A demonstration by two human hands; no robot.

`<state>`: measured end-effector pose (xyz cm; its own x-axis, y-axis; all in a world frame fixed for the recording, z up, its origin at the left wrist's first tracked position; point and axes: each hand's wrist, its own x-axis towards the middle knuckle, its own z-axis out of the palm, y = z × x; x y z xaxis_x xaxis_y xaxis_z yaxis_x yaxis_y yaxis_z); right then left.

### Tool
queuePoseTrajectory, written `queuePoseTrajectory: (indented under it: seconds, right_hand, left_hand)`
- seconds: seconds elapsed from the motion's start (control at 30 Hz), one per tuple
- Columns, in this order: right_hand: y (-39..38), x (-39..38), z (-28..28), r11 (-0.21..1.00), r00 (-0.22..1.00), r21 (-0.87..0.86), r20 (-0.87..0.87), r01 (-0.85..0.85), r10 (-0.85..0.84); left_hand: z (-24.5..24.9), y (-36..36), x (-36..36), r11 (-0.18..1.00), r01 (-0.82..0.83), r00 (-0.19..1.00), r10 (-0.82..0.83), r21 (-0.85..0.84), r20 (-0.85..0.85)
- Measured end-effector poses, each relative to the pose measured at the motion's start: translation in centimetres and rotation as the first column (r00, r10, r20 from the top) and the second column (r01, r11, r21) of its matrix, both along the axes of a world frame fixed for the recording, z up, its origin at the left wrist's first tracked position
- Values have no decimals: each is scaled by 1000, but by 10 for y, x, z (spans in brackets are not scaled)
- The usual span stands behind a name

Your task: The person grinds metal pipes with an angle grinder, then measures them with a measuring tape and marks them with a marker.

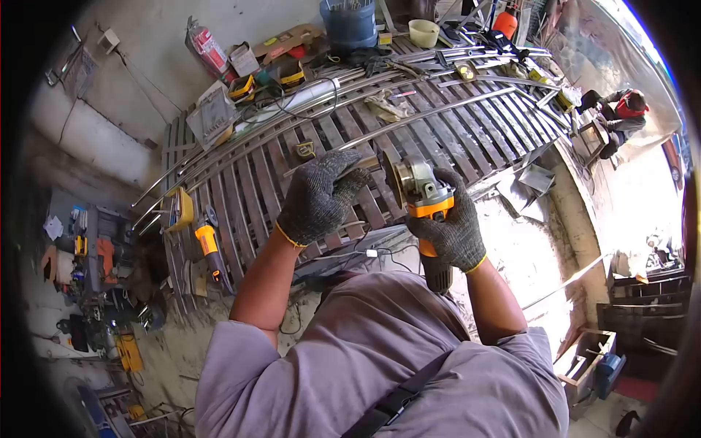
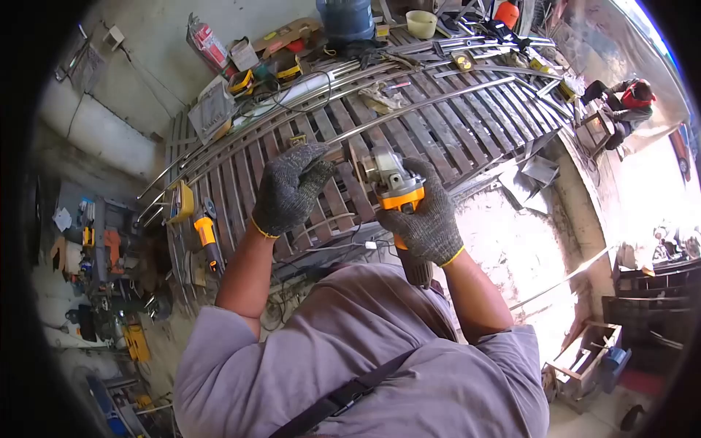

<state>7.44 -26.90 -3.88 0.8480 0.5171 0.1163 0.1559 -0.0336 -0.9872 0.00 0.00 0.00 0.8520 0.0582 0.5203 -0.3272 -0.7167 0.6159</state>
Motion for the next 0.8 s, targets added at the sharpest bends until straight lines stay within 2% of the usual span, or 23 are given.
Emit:
queuePoseTrajectory:
  seconds: [0.07,0.13,0.27,0.47,0.57,0.67,0.73,0.77,0.8]
  right_hand:
    - [14,-5,5,999,1000,49,-17,-9,10]
    - [-33,-1,17,1000,1000,-20,-16,-6,5]
    - [-23,-6,15,1000,1000,31,-19,-4,5]
    - [-28,0,6,1000,998,-4,57,11,-11]
    - [-29,0,4,998,1000,59,10,-6,5]
    - [-26,3,3,1000,993,-7,121,16,-15]
    - [-31,8,5,996,995,-83,95,23,-15]
    - [-29,13,7,994,996,-111,86,15,-6]
    - [-28,16,-6,998,998,-19,22,64,-64]
  left_hand:
    - [9,11,3,990,8,997,-19,140,77]
    - [6,-38,6,999,17,996,-20,32,84]
    - [19,-34,4,989,16,994,-32,148,103]
    - [21,-42,3,984,-2,992,-20,176,122]
    - [22,-43,2,979,-3,989,-27,205,146]
    - [19,-39,3,963,-27,971,-39,267,238]
    - [31,-54,-10,997,-49,998,52,-52,41]
    - [40,-56,-15,976,-93,995,83,-198,-63]
    - [38,-52,-15,893,-110,986,42,-437,-162]
